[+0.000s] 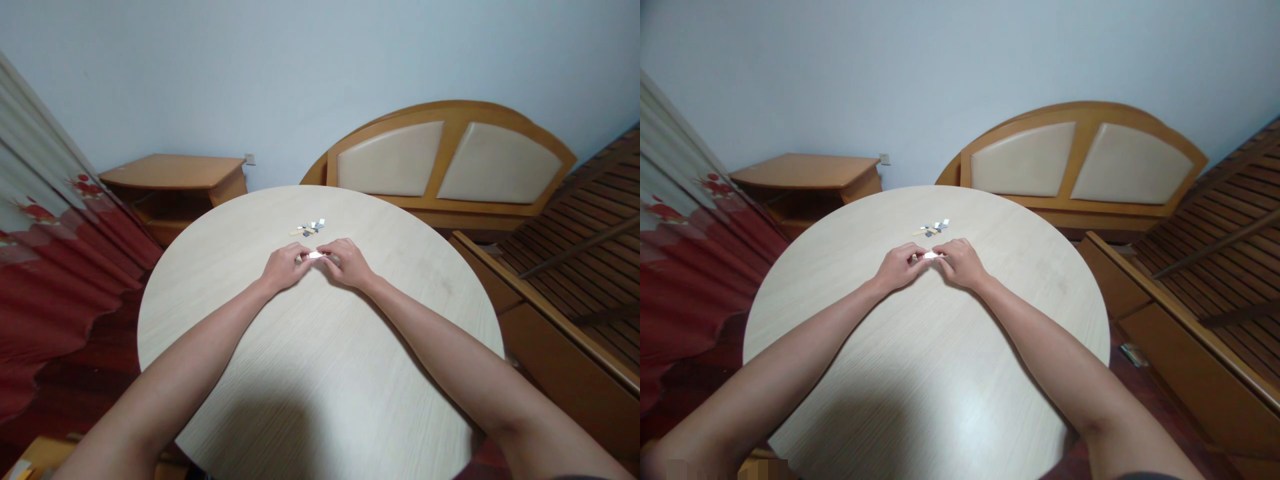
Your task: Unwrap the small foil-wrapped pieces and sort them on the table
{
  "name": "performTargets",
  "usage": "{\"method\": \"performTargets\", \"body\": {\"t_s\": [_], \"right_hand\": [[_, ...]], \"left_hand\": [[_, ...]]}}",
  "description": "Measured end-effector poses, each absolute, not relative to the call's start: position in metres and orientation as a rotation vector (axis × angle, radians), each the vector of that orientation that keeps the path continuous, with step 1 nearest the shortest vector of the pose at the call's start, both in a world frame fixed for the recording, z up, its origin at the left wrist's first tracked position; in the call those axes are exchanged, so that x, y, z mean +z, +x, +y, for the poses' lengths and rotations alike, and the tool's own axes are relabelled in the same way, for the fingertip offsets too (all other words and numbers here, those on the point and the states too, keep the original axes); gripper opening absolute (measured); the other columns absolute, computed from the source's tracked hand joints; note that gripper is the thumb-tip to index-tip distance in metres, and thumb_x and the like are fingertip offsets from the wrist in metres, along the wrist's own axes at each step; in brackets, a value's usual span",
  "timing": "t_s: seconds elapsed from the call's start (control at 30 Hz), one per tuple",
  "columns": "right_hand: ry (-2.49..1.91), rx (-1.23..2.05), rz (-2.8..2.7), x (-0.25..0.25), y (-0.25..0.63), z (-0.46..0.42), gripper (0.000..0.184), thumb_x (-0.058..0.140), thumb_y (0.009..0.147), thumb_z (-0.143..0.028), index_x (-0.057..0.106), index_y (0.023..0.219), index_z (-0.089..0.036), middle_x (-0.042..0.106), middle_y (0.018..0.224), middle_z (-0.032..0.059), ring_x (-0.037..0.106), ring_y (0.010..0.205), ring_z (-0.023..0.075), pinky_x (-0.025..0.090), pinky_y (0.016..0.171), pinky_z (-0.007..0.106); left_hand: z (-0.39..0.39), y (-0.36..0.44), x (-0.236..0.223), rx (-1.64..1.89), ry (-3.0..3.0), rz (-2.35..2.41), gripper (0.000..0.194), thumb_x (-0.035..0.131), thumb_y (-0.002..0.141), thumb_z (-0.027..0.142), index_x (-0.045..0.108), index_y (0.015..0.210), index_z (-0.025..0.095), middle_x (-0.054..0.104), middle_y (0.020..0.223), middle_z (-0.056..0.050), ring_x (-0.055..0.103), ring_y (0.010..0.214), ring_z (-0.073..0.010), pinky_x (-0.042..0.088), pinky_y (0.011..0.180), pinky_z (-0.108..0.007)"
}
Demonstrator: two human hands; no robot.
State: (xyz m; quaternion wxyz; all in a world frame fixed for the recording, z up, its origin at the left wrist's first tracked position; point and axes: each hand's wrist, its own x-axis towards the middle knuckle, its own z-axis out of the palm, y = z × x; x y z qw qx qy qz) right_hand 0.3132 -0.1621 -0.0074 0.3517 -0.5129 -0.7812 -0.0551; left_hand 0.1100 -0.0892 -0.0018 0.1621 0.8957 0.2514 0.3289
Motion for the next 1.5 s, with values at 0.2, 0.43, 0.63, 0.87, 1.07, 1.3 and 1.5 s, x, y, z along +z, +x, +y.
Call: {"method": "performTargets", "body": {"t_s": [0.2, 0.43, 0.63, 0.87, 1.07, 1.3, 1.5], "right_hand": [[-1.376, -0.127, -2.034, -0.0092, 0.3141, -0.1605, 0.024, 0.056, 0.093, -0.029, 0.074, 0.109, -0.021, 0.076, 0.101, 0.0092, 0.065, 0.092, 0.0253, 0.043, 0.087, 0.040], [-1.398, -0.118, -2.048, -0.0105, 0.3152, -0.1587, 0.024, 0.057, 0.093, -0.027, 0.073, 0.110, -0.022, 0.077, 0.099, 0.0083, 0.065, 0.092, 0.0252, 0.042, 0.088, 0.039], [-1.389, -0.119, -2.055, -0.0107, 0.3158, -0.1583, 0.025, 0.056, 0.094, -0.027, 0.073, 0.112, -0.022, 0.077, 0.099, 0.0092, 0.065, 0.093, 0.0257, 0.042, 0.087, 0.040], [-1.356, -0.128, -2.038, -0.0108, 0.3158, -0.1587, 0.025, 0.055, 0.096, -0.029, 0.073, 0.110, -0.020, 0.077, 0.098, 0.0094, 0.065, 0.092, 0.0255, 0.042, 0.087, 0.040], [-1.344, -0.135, -2.025, -0.0110, 0.3159, -0.1588, 0.025, 0.055, 0.097, -0.033, 0.073, 0.109, -0.020, 0.076, 0.097, 0.0085, 0.065, 0.090, 0.0242, 0.041, 0.087, 0.039], [-1.334, -0.140, -2.028, -0.0118, 0.3164, -0.1586, 0.025, 0.056, 0.097, -0.034, 0.073, 0.108, -0.019, 0.076, 0.096, 0.0086, 0.065, 0.089, 0.0238, 0.041, 0.085, 0.039], [-1.329, -0.126, -2.020, -0.0115, 0.3161, -0.1587, 0.025, 0.057, 0.097, -0.035, 0.073, 0.107, -0.018, 0.077, 0.095, 0.0083, 0.065, 0.088, 0.0237, 0.041, 0.085, 0.038]], "left_hand": [[-0.0881, 0.1098, -0.0025, 0.945, 2.569, 0.699, 0.019, 0.065, 0.094, 0.035, 0.073, 0.099, 0.018, 0.073, 0.090, -0.005, 0.063, 0.077, -0.0158, 0.046, 0.071, -0.027], [-0.0878, 0.1093, -0.0026, 0.950, 2.560, 0.674, 0.018, 0.066, 0.093, 0.032, 0.074, 0.103, 0.020, 0.073, 0.088, -0.004, 0.064, 0.078, -0.0160, 0.047, 0.071, -0.027], [-0.0870, 0.1094, -0.0036, 0.969, 2.544, 0.652, 0.019, 0.066, 0.094, 0.030, 0.075, 0.105, 0.019, 0.072, 0.086, -0.004, 0.064, 0.078, -0.0160, 0.047, 0.073, -0.027], [-0.0863, 0.1091, -0.0045, 0.948, 2.553, 0.703, 0.021, 0.063, 0.095, 0.030, 0.076, 0.109, 0.020, 0.074, 0.090, -0.005, 0.065, 0.079, -0.0165, 0.048, 0.074, -0.028], [-0.0853, 0.1097, -0.0068, 0.981, 2.553, 0.688, 0.022, 0.064, 0.095, 0.029, 0.076, 0.111, 0.019, 0.075, 0.093, -0.005, 0.065, 0.078, -0.0158, 0.049, 0.075, -0.028], [-0.0851, 0.1100, -0.0077, 0.998, 2.542, 0.685, 0.021, 0.065, 0.094, 0.026, 0.076, 0.111, 0.018, 0.075, 0.092, -0.006, 0.065, 0.077, -0.0154, 0.049, 0.073, -0.028], [-0.0852, 0.1102, -0.0076, 1.002, 2.548, 0.691, 0.021, 0.065, 0.094, 0.026, 0.075, 0.111, 0.018, 0.075, 0.093, -0.006, 0.065, 0.078, -0.0156, 0.050, 0.075, -0.028]]}}
